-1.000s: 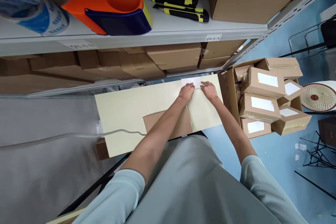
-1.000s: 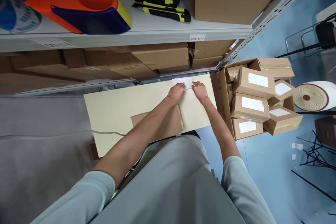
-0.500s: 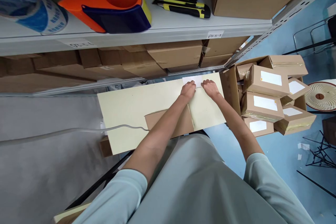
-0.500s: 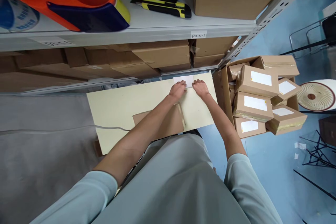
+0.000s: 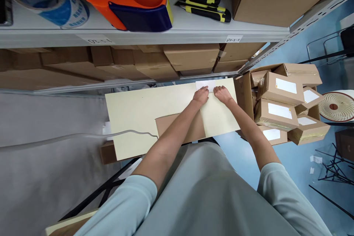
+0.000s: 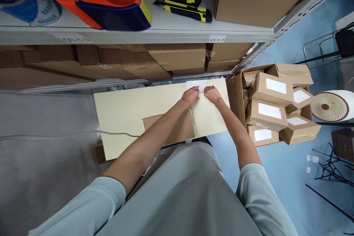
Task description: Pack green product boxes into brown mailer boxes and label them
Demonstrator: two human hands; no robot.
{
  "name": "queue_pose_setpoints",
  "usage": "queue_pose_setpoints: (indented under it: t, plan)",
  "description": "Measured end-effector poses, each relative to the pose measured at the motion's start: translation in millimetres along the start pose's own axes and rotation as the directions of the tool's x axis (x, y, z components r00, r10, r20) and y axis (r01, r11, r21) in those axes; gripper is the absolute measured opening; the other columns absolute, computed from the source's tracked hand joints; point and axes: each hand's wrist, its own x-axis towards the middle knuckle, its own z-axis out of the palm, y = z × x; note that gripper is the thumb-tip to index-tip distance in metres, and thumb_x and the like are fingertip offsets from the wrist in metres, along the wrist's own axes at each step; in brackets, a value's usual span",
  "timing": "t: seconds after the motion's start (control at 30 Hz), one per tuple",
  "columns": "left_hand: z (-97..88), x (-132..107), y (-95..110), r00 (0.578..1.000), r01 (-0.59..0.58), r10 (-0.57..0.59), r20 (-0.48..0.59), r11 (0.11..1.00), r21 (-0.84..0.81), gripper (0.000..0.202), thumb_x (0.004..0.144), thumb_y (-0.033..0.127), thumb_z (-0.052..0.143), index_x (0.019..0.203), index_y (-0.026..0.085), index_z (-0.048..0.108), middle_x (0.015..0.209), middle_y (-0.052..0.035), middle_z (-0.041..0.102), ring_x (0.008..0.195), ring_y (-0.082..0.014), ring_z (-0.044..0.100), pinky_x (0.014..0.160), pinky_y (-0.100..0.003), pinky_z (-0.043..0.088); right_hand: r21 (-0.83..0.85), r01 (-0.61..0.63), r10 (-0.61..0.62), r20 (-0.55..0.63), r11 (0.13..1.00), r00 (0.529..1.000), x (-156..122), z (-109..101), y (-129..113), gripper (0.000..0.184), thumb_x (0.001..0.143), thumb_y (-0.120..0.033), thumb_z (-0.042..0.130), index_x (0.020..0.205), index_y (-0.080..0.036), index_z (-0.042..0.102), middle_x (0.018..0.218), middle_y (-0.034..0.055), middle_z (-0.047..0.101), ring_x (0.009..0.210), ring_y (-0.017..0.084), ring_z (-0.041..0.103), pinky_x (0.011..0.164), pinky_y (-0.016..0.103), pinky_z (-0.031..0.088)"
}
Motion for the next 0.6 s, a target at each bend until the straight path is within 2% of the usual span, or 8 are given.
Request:
queue_pose_setpoints:
  t: [0.1, 0.2, 0.37, 0.53, 0.6]
  plan:
    - [-1.5, 0.1, -0.7, 1.0, 0.006, -0.006, -0.005, 1.0, -0.017, 0.053, 0.093, 0.011, 0.072, 0.146, 0.017, 0.076, 0.174, -0.0103, 0.058, 0.162, -0.0271, 0.054, 0.135, -0.034, 0.043, -0.019, 0.012, -0.012, 0.001, 1.0, 1.0, -2.6, -2.5, -3.1, 0.045, 0.104, 0.003, 0.041, 0.136, 0.005, 0.072, 0.132, 0.033, 0.076, 0.12, 0.035, 0.073, 0.099, 0.044, 0.048]
    - [-2.8, -1.0, -1.1, 1.0, 0.006, -0.007, -0.014, 0.999, -0.038, 0.053, 0.093, 0.009, 0.07, 0.145, 0.018, 0.077, 0.174, -0.0109, 0.057, 0.161, -0.0288, 0.054, 0.135, -0.037, 0.044, 0.002, -0.001, 0.001, -0.011, 1.0, 1.0, -4.5, -5.9, -6.6, 0.046, 0.104, 0.004, 0.04, 0.133, 0.004, 0.075, 0.128, 0.0314, 0.078, 0.12, 0.034, 0.074, 0.1, 0.043, 0.048]
    - [-5.1, -1.7, 0.4, 0.999, 0.014, -0.017, -0.046, 0.997, -0.073, 0.05, 0.095, 0.009, 0.069, 0.143, 0.021, 0.077, 0.171, -0.0121, 0.06, 0.157, -0.0307, 0.059, 0.132, -0.043, 0.047, 0.08, -0.091, 0.094, -0.04, 0.993, 0.995, -8.0, -14.6, -12.5, 0.044, 0.104, 0.003, 0.042, 0.129, -0.003, 0.077, 0.127, 0.0289, 0.078, 0.118, 0.034, 0.075, 0.1, 0.043, 0.047]
    - [-12.0, -1.1, 4.1, 0.995, 0.032, -0.045, -0.094, 0.99, -0.135, 0.046, 0.096, 0.019, 0.076, 0.142, 0.021, 0.076, 0.155, -0.0127, 0.072, 0.14, -0.0298, 0.07, 0.12, -0.038, 0.054, 0.102, -0.146, 0.155, -0.087, 0.984, 0.984, -8.2, -28.2, -21.8, 0.046, 0.109, -0.002, 0.034, 0.142, -0.006, 0.067, 0.133, 0.0281, 0.075, 0.116, 0.033, 0.076, 0.098, 0.042, 0.05]
    - [-15.4, -3.9, 2.9, 0.981, 0.065, -0.109, -0.16, 0.963, -0.261, 0.038, 0.097, 0.021, 0.074, 0.135, 0.021, 0.08, 0.143, -0.0119, 0.079, 0.131, -0.0296, 0.074, 0.114, -0.037, 0.056, 0.112, -0.115, 0.129, -0.124, 0.987, 0.984, -6.7, -32.7, -28.6, 0.047, 0.11, -0.003, 0.032, 0.144, -0.008, 0.064, 0.137, 0.0273, 0.073, 0.118, 0.033, 0.075, 0.099, 0.042, 0.051]
